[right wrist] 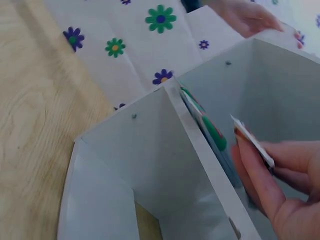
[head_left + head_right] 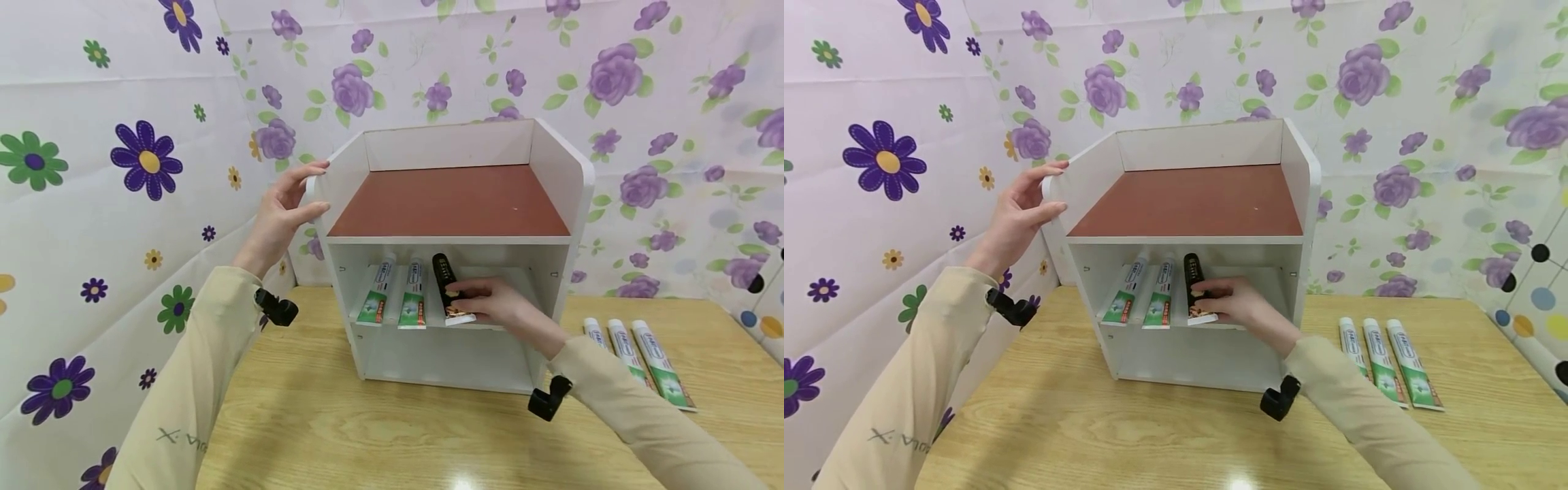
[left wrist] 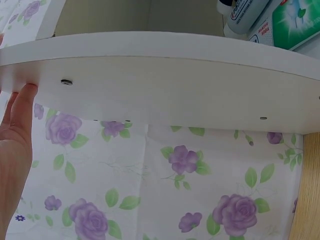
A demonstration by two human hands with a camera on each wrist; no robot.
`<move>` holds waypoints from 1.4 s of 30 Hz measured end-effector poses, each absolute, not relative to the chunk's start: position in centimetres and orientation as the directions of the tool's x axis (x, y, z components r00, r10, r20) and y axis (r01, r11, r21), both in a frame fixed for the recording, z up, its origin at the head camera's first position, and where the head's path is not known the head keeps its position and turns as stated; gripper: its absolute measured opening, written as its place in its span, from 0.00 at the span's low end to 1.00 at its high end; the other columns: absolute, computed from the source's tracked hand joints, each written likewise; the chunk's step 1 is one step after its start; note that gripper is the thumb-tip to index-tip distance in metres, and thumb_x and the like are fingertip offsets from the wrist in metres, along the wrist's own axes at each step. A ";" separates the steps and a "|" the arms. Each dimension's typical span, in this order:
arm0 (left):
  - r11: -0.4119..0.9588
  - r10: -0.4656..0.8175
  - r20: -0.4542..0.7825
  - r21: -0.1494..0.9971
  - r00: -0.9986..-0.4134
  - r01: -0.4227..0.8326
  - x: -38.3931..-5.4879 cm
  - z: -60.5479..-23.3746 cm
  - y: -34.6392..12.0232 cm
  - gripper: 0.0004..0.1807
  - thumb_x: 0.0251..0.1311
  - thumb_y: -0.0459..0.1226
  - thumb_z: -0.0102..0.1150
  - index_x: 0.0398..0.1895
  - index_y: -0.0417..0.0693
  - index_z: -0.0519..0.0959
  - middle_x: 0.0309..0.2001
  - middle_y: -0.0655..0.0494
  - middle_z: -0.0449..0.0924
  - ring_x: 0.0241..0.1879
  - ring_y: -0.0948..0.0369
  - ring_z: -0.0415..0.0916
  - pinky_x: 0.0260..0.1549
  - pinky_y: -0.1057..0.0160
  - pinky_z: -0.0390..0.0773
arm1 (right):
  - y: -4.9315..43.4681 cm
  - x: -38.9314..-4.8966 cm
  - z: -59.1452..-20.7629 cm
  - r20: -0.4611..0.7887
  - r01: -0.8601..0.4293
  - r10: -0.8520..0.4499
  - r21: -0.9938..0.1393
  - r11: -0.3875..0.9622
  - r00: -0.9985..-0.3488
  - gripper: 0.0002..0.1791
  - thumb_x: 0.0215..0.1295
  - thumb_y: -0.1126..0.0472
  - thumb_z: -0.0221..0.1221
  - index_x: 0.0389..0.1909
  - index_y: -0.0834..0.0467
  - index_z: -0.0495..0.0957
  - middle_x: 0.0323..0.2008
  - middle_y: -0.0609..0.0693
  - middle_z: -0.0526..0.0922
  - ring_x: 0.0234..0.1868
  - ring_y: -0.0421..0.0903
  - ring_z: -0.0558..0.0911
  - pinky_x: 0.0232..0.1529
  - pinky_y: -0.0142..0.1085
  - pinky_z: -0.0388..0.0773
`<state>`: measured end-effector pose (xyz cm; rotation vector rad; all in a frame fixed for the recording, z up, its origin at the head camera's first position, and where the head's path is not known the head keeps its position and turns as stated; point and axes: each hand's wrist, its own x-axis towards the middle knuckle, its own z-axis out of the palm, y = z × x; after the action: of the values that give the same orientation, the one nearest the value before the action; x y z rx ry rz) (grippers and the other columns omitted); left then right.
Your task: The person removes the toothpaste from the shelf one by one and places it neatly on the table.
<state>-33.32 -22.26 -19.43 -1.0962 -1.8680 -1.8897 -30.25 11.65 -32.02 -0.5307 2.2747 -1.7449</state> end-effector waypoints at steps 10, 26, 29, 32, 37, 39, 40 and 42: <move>-0.135 0.313 0.675 0.728 -0.668 0.672 -33.4 -19.5 -22.3 0.24 0.53 0.20 0.54 0.52 0.46 0.74 0.62 0.50 0.60 0.62 0.55 0.54 0.43 0.62 0.71 | 14.4 -29.2 -31.7 0.028 -0.137 -0.594 -0.981 0.139 -0.804 0.24 0.58 0.60 0.60 0.56 0.62 0.71 0.54 0.56 0.71 0.40 0.48 0.76 0.36 0.39 0.74; -0.124 0.327 0.670 0.729 -0.666 0.673 -32.0 -18.9 -21.7 0.23 0.54 0.20 0.52 0.52 0.44 0.73 0.63 0.48 0.60 0.63 0.57 0.52 0.46 0.62 0.68 | 17.3 -28.8 -31.2 0.020 -0.331 -0.902 -0.934 0.138 -0.432 0.15 0.63 0.69 0.52 0.51 0.62 0.74 0.46 0.63 0.73 0.28 0.44 0.75 0.31 0.40 0.76; -0.128 0.326 0.675 0.726 -0.662 0.676 -32.1 -18.9 -21.7 0.23 0.53 0.19 0.52 0.52 0.44 0.73 0.63 0.48 0.60 0.63 0.58 0.51 0.45 0.63 0.69 | 17.9 -28.7 -31.0 0.005 -0.362 -0.939 -0.923 0.128 -0.344 0.15 0.63 0.70 0.51 0.51 0.62 0.74 0.43 0.63 0.75 0.25 0.43 0.73 0.29 0.38 0.76; -0.136 0.323 0.678 0.724 -0.661 0.676 -32.1 -18.9 -21.7 0.23 0.53 0.19 0.52 0.52 0.44 0.73 0.63 0.48 0.60 0.63 0.57 0.51 0.43 0.63 0.70 | 18.6 -28.6 -30.9 -0.017 -0.374 -0.959 -0.919 0.127 -0.282 0.15 0.64 0.71 0.50 0.51 0.62 0.74 0.41 0.61 0.75 0.22 0.43 0.70 0.26 0.35 0.75; -0.139 0.325 0.675 0.727 -0.662 0.673 -32.1 -18.9 -21.7 0.23 0.53 0.19 0.52 0.52 0.44 0.73 0.63 0.49 0.60 0.63 0.56 0.52 0.42 0.64 0.71 | 20.4 -28.3 -30.9 -0.058 -0.362 -0.968 -0.921 0.147 -0.246 0.15 0.65 0.72 0.48 0.51 0.62 0.73 0.37 0.60 0.76 0.23 0.43 0.73 0.25 0.38 0.76; -0.142 0.326 0.673 0.729 -0.664 0.670 -32.1 -18.9 -21.7 0.23 0.53 0.19 0.52 0.52 0.44 0.73 0.63 0.48 0.60 0.63 0.56 0.53 0.41 0.64 0.71 | 21.3 -28.2 -31.0 -0.066 -0.366 -0.968 -0.918 0.155 -0.243 0.16 0.65 0.72 0.48 0.51 0.62 0.73 0.39 0.60 0.76 0.24 0.42 0.74 0.26 0.39 0.76; -0.144 0.326 0.673 0.730 -0.664 0.668 -32.0 -18.9 -21.7 0.23 0.53 0.19 0.52 0.52 0.44 0.73 0.63 0.48 0.60 0.63 0.56 0.53 0.41 0.64 0.71 | 21.7 -28.2 -31.1 -0.065 -0.369 -0.968 -0.917 0.154 -0.241 0.16 0.65 0.72 0.47 0.51 0.62 0.73 0.38 0.59 0.76 0.23 0.43 0.74 0.26 0.39 0.76; -0.148 0.327 0.671 0.731 -0.665 0.666 -32.0 -18.9 -21.6 0.23 0.53 0.19 0.52 0.52 0.43 0.73 0.63 0.48 0.60 0.63 0.56 0.53 0.41 0.64 0.71 | 22.6 -28.1 -31.2 -0.064 -0.369 -0.969 -0.917 0.152 -0.240 0.16 0.65 0.73 0.47 0.51 0.63 0.73 0.40 0.60 0.76 0.22 0.45 0.72 0.26 0.38 0.76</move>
<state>-32.03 -21.64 -18.87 -1.1272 -1.8585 -1.8901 -28.09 22.64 -31.24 -1.2902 1.7227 -1.0738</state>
